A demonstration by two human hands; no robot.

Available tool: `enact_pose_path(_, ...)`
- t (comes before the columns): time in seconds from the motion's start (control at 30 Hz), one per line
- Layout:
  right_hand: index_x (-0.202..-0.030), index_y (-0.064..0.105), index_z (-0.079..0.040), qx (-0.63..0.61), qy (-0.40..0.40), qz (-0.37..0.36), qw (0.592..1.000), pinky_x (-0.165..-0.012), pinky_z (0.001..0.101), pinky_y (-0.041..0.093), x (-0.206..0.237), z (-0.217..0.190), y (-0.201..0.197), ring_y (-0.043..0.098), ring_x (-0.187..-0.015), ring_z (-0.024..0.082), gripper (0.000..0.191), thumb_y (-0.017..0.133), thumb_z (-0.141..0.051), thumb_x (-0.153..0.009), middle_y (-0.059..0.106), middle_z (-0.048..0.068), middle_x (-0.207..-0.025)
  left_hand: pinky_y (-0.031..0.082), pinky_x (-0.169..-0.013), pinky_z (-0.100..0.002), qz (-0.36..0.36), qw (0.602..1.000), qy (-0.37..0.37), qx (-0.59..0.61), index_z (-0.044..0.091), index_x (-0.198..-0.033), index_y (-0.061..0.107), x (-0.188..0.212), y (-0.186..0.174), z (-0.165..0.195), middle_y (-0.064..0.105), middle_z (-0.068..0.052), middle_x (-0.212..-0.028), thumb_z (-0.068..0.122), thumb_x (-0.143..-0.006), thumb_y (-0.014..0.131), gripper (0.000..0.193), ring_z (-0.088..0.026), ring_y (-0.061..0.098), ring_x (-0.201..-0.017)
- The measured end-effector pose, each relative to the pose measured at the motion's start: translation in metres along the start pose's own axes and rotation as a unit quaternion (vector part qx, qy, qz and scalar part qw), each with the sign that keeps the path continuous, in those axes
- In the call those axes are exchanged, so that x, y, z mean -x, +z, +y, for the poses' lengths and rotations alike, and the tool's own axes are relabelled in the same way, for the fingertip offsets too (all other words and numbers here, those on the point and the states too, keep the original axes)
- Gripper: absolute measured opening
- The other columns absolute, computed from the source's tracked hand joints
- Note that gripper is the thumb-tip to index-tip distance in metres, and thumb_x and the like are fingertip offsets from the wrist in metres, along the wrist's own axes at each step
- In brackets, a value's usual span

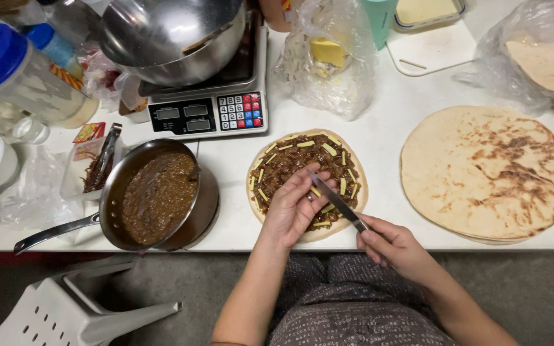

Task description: The person places small pieces of cheese onto a flatbread base already covered with a brown topping. The person uses a knife to cut and position the cheese pieces across the surface.

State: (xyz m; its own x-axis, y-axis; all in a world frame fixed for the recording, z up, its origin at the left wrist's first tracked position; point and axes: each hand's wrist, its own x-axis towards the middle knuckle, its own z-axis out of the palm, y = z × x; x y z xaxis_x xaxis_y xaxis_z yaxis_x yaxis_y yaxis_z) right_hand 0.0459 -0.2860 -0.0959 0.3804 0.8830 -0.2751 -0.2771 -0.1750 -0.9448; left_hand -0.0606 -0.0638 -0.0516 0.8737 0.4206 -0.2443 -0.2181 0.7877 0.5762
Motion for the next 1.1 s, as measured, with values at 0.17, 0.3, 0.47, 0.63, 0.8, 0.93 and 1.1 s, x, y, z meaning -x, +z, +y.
enact_pose_path(0.17, -0.141, 0.058, -0.001, -0.102, 0.028, -0.034, 0.994, -0.045, 0.0217, 0.043, 0.003, 0.006, -0.013, 0.054, -0.058, 0.007, 0.046, 0.055, -0.02, -0.099, 0.065, 0.001, -0.082, 0.062, -0.094, -0.037, -0.002, 0.999, 0.011, -0.037, 0.001, -0.115, 0.064, -0.002, -0.005, -0.003, 0.069, -0.01, -0.109, 0.007, -0.102, 0.063, 0.015, -0.019, 0.069, -0.102)
enact_pose_path(0.3, -0.126, 0.062, 0.007, -0.139, 0.034, -0.061, 0.988, -0.046, 0.0222, 0.042, 0.007, 0.007, -0.021, 0.054, -0.059, 0.007, 0.037, 0.055, -0.02, -0.103, 0.065, 0.002, -0.084, 0.062, -0.091, -0.036, -0.01, 0.996, 0.004, -0.089, 0.003, -0.11, 0.064, -0.005, -0.006, -0.003, 0.071, -0.009, -0.105, 0.007, -0.101, 0.064, 0.011, -0.02, 0.07, -0.099)
enact_pose_path(0.47, -0.126, 0.064, 0.004, -0.144, 0.03, -0.053, 0.988, -0.045, 0.0219, 0.042, 0.009, 0.009, -0.034, 0.053, -0.058, 0.006, 0.036, 0.056, -0.021, -0.101, 0.066, 0.002, -0.084, 0.062, -0.088, -0.036, -0.037, 0.993, 0.002, -0.108, 0.002, -0.109, 0.064, -0.012, 0.001, -0.003, 0.072, -0.01, -0.103, 0.008, -0.1, 0.065, 0.011, -0.02, 0.071, -0.096)
enact_pose_path(0.63, -0.13, 0.061, 0.002, -0.161, 0.006, 0.01, 0.987, -0.045, 0.0219, 0.041, 0.011, 0.012, -0.053, 0.053, -0.059, 0.008, 0.036, 0.053, -0.018, -0.101, 0.065, 0.004, -0.085, 0.065, -0.085, -0.034, 0.023, 0.979, -0.003, -0.205, 0.001, -0.108, 0.067, -0.027, 0.014, 0.007, 0.073, -0.013, -0.102, 0.011, -0.098, 0.065, 0.014, -0.02, 0.073, -0.091)
enact_pose_path(0.8, -0.141, 0.055, -0.004, -0.173, -0.045, 0.055, 0.982, -0.047, 0.0222, 0.042, 0.009, 0.011, -0.066, 0.052, -0.059, 0.01, 0.041, 0.049, -0.014, -0.102, 0.064, 0.007, -0.087, 0.059, -0.071, -0.025, 0.091, 0.863, -0.011, -0.496, 0.005, -0.11, 0.073, -0.051, 0.026, 0.008, 0.075, -0.007, -0.096, 0.02, -0.092, 0.072, 0.023, -0.015, 0.071, -0.078)
enact_pose_path(0.93, -0.137, 0.056, 0.003, -0.178, -0.071, 0.048, 0.98, -0.049, 0.0226, 0.043, 0.007, 0.011, -0.067, 0.052, -0.06, 0.01, 0.037, 0.05, -0.014, -0.105, 0.064, 0.007, -0.09, 0.055, -0.069, -0.027, 0.069, 0.784, 0.027, -0.616, 0.006, -0.102, 0.077, -0.07, 0.024, 0.002, 0.077, -0.007, -0.086, 0.025, -0.091, 0.075, 0.023, -0.013, 0.068, -0.071)
enact_pose_path(1.1, -0.138, 0.055, 0.002, -0.202, -0.069, 0.044, 0.976, -0.049, 0.0226, 0.044, 0.006, 0.013, -0.069, 0.052, -0.06, 0.009, 0.038, 0.05, -0.014, -0.104, 0.063, 0.007, -0.089, 0.057, -0.075, -0.031, 0.062, 0.728, 0.061, -0.68, 0.007, -0.096, 0.078, -0.086, 0.011, -0.004, 0.079, -0.007, -0.085, 0.027, -0.087, 0.078, 0.022, -0.014, 0.072, -0.075)
